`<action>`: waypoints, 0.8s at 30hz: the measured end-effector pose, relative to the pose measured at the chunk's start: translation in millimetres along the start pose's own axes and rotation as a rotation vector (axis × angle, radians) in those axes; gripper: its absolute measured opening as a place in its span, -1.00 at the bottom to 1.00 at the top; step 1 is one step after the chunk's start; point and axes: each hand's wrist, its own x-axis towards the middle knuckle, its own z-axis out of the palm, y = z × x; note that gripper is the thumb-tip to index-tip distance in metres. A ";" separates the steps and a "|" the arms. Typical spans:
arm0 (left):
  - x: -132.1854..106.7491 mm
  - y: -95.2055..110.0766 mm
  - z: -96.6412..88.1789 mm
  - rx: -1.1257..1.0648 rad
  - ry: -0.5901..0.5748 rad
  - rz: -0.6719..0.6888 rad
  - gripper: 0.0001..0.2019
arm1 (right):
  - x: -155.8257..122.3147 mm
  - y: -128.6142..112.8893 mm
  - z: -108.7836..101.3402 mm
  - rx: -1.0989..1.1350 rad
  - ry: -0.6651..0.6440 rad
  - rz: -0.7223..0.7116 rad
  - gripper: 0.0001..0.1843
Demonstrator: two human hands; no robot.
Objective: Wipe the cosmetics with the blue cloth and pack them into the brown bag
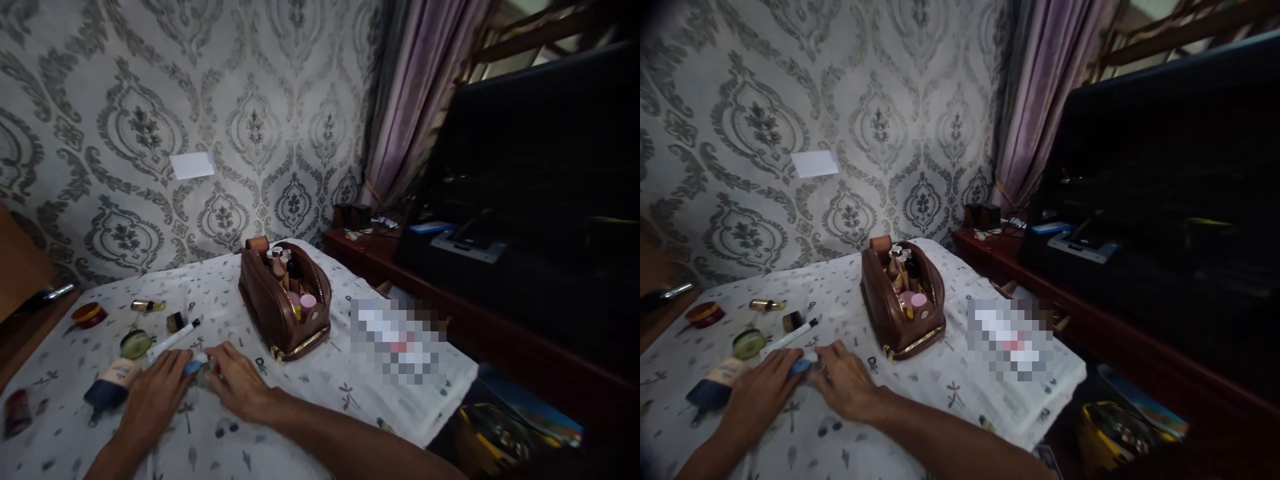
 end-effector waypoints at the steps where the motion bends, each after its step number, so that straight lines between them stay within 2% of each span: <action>1: 0.0 3.3 -1.6 -0.001 0.072 0.044 -0.64 | -0.2 -0.8 -0.8 0.019 0.010 -0.012 -0.56; 3: 1.4 11.3 -5.6 0.013 0.186 0.125 -0.65 | -0.2 -1.7 -1.9 0.079 0.032 -0.030 -0.61; 6: 4.4 20.9 -10.7 0.031 0.267 0.192 -0.69 | 0.7 -1.4 -1.9 0.215 0.012 0.031 -0.68; 9: 5.1 21.6 -11.4 0.002 0.279 0.189 -0.69 | 1.8 0.6 0.0 0.397 0.004 0.160 -0.73; 13: 1.1 9.3 -6.9 -0.098 0.212 0.130 -0.61 | 3.5 4.0 2.8 0.579 0.057 0.243 -0.87; 16: -1.7 -1.9 -5.5 -0.265 0.137 -0.038 -0.56 | 5.7 6.4 3.6 0.702 0.088 0.253 -0.87; 20: 2.8 -5.7 -12.0 -0.599 -0.031 -0.432 -0.57 | 9.2 10.2 5.8 0.839 0.093 0.259 -0.76; 22: 7.9 -2.9 -16.8 -0.764 -0.055 -0.639 -0.56 | 9.4 11.4 6.6 0.865 0.080 0.245 -0.71; 24: 12.7 1.0 -21.0 -0.906 -0.027 -0.837 -0.53 | 8.2 10.9 6.2 0.860 0.050 0.230 -0.69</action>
